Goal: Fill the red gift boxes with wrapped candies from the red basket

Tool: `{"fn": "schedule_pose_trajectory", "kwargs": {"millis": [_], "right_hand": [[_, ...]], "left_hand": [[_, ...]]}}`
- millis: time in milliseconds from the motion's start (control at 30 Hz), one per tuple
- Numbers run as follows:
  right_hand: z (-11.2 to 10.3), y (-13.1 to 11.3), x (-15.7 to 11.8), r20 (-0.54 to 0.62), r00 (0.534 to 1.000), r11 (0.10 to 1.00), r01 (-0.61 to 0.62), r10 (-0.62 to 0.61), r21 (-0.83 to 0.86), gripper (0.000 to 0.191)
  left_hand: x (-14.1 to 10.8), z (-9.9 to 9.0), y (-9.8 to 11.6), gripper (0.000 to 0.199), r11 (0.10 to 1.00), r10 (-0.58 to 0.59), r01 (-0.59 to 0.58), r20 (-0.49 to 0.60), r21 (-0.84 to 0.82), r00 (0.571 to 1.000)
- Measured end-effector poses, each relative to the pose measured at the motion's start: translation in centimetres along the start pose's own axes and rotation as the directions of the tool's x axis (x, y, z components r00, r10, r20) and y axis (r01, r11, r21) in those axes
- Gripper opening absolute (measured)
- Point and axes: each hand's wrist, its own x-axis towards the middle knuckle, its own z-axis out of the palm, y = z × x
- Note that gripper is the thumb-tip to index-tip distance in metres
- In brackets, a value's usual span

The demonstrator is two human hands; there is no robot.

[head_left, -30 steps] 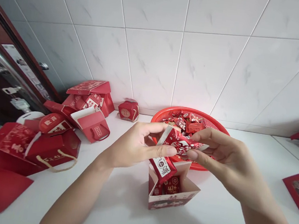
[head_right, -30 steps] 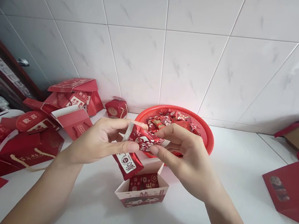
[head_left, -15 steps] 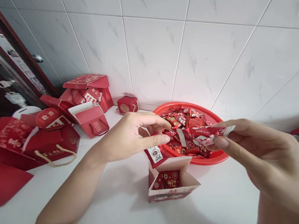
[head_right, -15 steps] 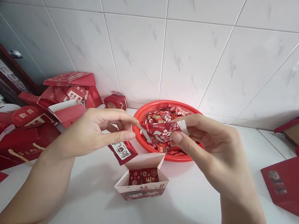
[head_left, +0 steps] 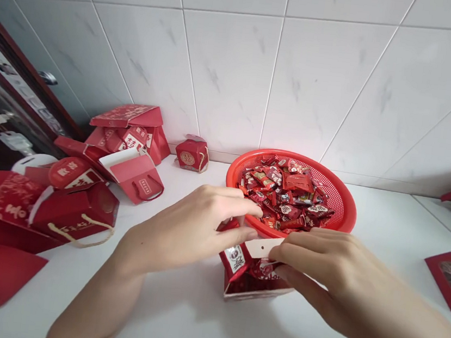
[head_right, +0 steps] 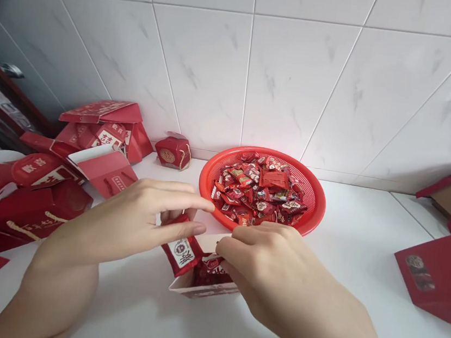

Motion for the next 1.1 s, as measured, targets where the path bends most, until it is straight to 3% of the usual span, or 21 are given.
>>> {"fn": "schedule_pose_trajectory", "kwargs": {"millis": [133, 300, 400, 500, 667, 800, 967, 1100], "right_hand": [[-0.1, -0.7, -0.3, 0.052, 0.998, 0.999, 0.032, -0.033, 0.022, 0.027], [-0.5, -1.7, -0.2, 0.044, 0.996, 0.995, 0.077, -0.08, 0.057, 0.033], [-0.3, -1.8, -0.3, 0.036, 0.995, 0.996, 0.093, -0.094, 0.007, 0.034], [0.0, -1.7, -0.3, 0.053, 0.996, 0.996, 0.076, -0.073, -0.053, 0.035], [0.5, -1.6, 0.1, 0.099, 0.992, 0.996, 0.085, -0.084, -0.008, 0.033], [0.9, -1.3, 0.0, 0.15, 0.987, 0.997, 0.07, -0.065, -0.033, 0.031], [1.2, -1.7, -0.6, 0.153, 0.986, 0.996, 0.076, -0.067, -0.052, 0.03], [1.0, -2.6, -1.1, 0.125, 0.988, 0.994, 0.094, -0.087, -0.055, 0.028]], "left_hand": [[-0.3, -0.6, 0.0, 0.016, 0.991, -0.024, 0.027, 0.019, -0.128, 1.0], [-1.0, -2.1, -0.9, 0.019, 0.953, -0.144, 0.125, -0.05, -0.275, 0.988], [-1.2, -2.6, -1.2, 0.019, 0.962, -0.157, 0.18, 0.124, -0.203, 0.98], [-1.0, -2.3, -1.0, 0.021, 0.973, -0.178, 0.215, 0.32, -0.085, 0.931], [-0.3, -0.4, -0.7, 0.038, 0.964, -0.24, 0.265, 0.388, -0.009, 0.89], [-0.2, 0.3, -0.8, 0.052, 0.979, -0.194, 0.2, 0.388, 0.024, 0.901], [-0.5, 0.5, -0.5, 0.046, 0.998, -0.062, 0.057, 0.347, 0.026, 0.936], [-0.6, 0.9, 0.2, 0.043, 1.0, -0.01, 0.017, 0.329, -0.02, 0.944]]}}
